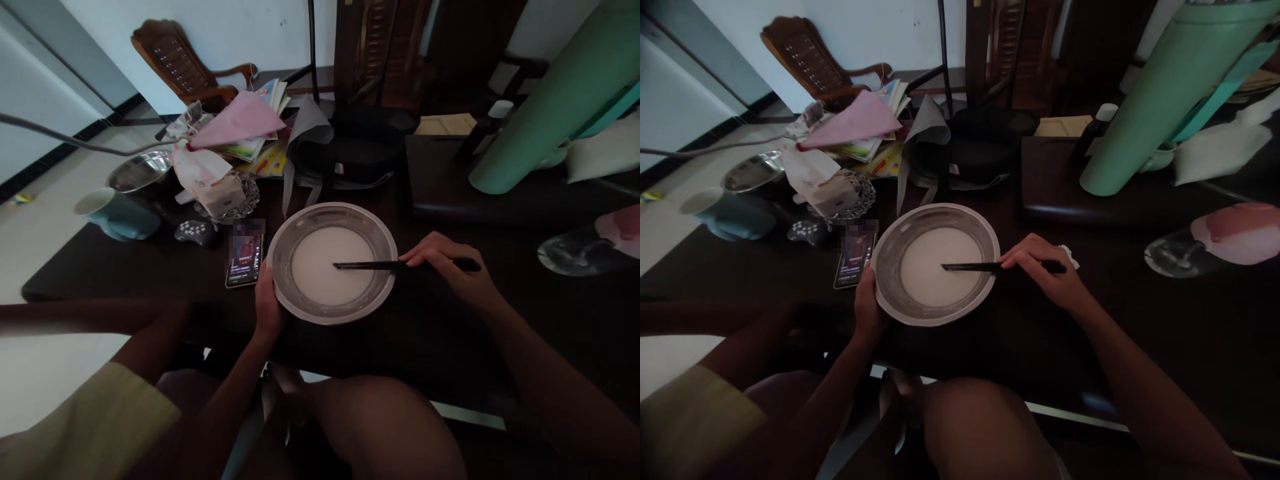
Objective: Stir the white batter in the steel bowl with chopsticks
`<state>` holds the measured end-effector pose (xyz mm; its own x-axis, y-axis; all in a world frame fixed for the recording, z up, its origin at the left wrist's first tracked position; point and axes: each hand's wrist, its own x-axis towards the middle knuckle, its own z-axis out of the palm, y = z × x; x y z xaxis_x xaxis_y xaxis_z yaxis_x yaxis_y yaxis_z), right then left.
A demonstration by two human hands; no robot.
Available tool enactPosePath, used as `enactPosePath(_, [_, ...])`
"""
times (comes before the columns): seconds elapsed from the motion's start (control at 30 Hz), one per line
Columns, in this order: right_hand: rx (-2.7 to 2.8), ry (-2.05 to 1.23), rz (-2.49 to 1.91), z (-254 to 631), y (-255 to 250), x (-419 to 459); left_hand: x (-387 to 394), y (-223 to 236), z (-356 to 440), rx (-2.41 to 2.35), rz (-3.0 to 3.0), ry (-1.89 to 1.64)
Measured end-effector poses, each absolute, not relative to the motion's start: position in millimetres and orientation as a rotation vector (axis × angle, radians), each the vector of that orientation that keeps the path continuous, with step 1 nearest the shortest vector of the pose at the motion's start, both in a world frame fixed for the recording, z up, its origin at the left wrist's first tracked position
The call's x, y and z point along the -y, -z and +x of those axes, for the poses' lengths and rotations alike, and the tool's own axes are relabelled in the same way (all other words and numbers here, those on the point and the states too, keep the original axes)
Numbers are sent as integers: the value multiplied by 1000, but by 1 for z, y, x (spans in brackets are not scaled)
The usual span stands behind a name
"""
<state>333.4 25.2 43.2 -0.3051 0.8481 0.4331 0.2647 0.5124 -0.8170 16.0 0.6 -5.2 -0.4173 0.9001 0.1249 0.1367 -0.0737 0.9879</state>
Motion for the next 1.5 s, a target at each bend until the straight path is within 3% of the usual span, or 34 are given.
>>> enactPosePath(0.57, [1861, -961, -823, 319, -48, -22, -1, 8, 11, -1546, 1229, -1545])
enactPosePath(0.9, [1881, -1148, -812, 295, -86, -43, 3, -10, 18, -1587, 1206, -1510])
enactPosePath(1.13, [1780, -969, -780, 273, -105, -78, 2, -6, 15, -1614, 1182, -1503])
enactPosePath(1.37, [1896, -1289, -687, 262, -121, -86, 1, 0, 11, -1587, 1210, -1507])
enactPosePath(1.5, [1850, -1222, -787, 266, -116, -98, 0, 1, 11, -1594, 1225, -1513])
